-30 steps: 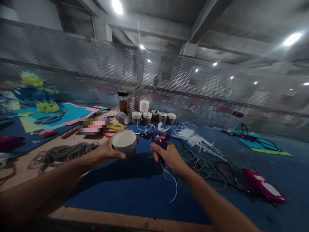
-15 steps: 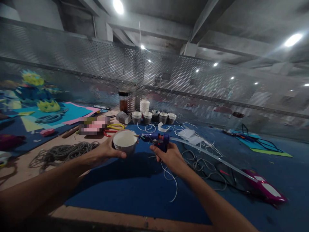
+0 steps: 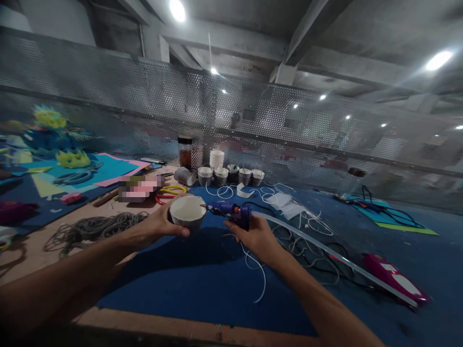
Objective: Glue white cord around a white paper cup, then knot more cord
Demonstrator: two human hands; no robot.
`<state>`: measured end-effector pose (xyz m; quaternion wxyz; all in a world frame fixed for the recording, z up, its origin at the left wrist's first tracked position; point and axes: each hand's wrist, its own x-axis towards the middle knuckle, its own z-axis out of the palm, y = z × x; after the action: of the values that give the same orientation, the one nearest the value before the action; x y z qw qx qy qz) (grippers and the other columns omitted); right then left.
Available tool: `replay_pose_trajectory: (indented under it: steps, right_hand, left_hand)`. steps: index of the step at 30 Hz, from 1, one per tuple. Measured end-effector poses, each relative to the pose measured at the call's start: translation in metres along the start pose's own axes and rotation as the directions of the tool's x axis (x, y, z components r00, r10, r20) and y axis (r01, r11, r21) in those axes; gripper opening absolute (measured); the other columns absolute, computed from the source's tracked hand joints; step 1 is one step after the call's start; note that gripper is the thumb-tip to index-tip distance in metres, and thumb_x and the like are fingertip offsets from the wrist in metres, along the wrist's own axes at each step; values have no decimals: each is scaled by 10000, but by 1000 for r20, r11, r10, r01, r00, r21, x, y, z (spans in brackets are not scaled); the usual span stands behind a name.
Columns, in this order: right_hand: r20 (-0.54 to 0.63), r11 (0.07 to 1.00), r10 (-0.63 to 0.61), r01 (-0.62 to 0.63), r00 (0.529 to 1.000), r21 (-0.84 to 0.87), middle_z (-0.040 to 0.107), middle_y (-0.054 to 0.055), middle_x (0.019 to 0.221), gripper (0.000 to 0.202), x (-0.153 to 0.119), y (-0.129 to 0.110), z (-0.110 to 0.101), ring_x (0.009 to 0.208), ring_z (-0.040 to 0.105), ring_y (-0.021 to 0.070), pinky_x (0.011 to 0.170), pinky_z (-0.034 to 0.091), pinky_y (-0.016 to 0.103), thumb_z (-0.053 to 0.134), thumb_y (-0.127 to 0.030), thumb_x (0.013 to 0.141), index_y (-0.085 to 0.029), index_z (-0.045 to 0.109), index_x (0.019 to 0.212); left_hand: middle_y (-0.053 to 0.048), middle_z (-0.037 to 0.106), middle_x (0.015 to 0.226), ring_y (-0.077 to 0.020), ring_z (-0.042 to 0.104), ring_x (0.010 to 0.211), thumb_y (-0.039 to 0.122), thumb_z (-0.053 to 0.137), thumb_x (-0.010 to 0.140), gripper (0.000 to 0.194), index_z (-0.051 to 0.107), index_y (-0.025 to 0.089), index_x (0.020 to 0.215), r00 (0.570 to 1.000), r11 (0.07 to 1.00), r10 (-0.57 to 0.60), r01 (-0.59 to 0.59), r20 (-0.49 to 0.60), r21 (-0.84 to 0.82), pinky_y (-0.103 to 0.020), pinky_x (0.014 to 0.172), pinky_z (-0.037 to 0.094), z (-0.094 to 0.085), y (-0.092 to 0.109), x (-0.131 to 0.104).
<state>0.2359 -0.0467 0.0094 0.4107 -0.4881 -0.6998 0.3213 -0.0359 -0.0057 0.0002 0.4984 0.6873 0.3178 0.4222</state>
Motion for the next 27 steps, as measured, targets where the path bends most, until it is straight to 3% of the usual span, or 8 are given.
replay_pose_trajectory:
  steps: [18,23,27]
  right_hand:
    - [24,997,-75,75,997,18,576,3,570,311,-3,9,3,516,539,142,484,447,278,686,-486,815,-175,679,817]
    - [21,987,-131,128,991,98,588,14,597,306,-6,8,6,542,532,140,510,455,275,709,-471,795,-167,687,814]
    - [14,983,-78,74,997,166,603,19,614,355,-7,-1,7,536,536,136,497,439,262,722,-515,761,-165,684,813]
  left_hand:
    - [-102,586,1258,-281,534,1169,260,873,573,766,533,215,1258,1000,998,-8,6,24,69,-393,986,437,-1,8,0]
    - [-109,576,1260,-279,534,1154,252,883,551,813,514,200,1273,999,997,-21,19,30,70,-391,988,429,-2,12,0]
    - [-100,580,1254,-265,540,1136,233,885,551,869,471,218,1316,998,999,-34,33,45,41,-380,961,435,-1,7,0]
